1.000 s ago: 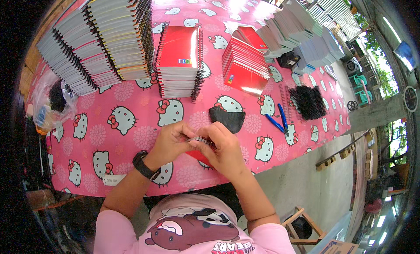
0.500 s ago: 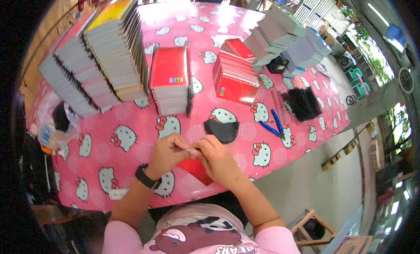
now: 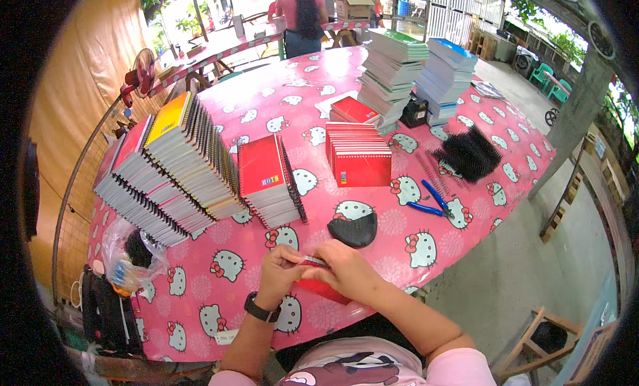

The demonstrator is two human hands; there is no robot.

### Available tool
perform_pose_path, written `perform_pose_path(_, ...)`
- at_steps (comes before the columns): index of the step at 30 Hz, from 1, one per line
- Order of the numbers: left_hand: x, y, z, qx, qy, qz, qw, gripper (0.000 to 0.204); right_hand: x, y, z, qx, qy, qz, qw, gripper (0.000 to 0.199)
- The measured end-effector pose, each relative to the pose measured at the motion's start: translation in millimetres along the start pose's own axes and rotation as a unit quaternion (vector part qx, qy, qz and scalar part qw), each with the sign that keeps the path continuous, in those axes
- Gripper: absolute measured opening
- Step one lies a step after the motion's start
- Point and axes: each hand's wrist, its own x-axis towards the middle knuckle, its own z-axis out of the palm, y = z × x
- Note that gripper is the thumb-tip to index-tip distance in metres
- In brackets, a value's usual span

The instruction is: The person binds notebooks by threading a plastic spiral coil through pre-punched holes in a stack of paper and covers, then uses a small tool to crimp the ends of the coil.

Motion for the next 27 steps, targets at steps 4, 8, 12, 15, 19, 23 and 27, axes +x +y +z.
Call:
perform_pose_path(4, 4, 12, -13, -0.061, 0.088, 0.039, 0.994, 0.013, -6, 9, -23, -0.003, -0.084, 0.052, 0.995, 0.027)
perform_pose_path(8, 14, 19, -6, -0.149, 0.151, 0.025, 0.977, 0.009, 25, 6, -53, 0.174, 0.026, 0.089, 0.980, 0.034)
perform_pose_path(12, 7, 5, -14, -0.086, 0.089, -0.070, 0.990, 0.010, 125, -31, -40, 0.283, 0.198, -0.007, 0.939, 0.047)
perform_pose_path(15, 11, 2, -6, -0.059, 0.059, -0.107, 0.991, 0.011, 165, 6, -24, 0.121, 0.146, 0.060, 0.980, 0.056)
perform_pose_path(19, 8, 15, -6, -0.034, 0.090, -0.030, 0.995, 0.013, 177, 39, 3, -0.119, 0.122, 0.098, 0.981, 0.064)
perform_pose_path(23, 20, 21, -14, 0.261, 0.207, 0.221, 0.917, 0.030, 175, 55, 6, -0.087, 0.188, 0.032, 0.978, 0.065)
perform_pose_path(27, 70, 44, -22, 0.246, 0.263, 0.258, 0.897, 0.050, 179, 43, 19, 0.356, 0.078, 0.178, 0.914, 0.070)
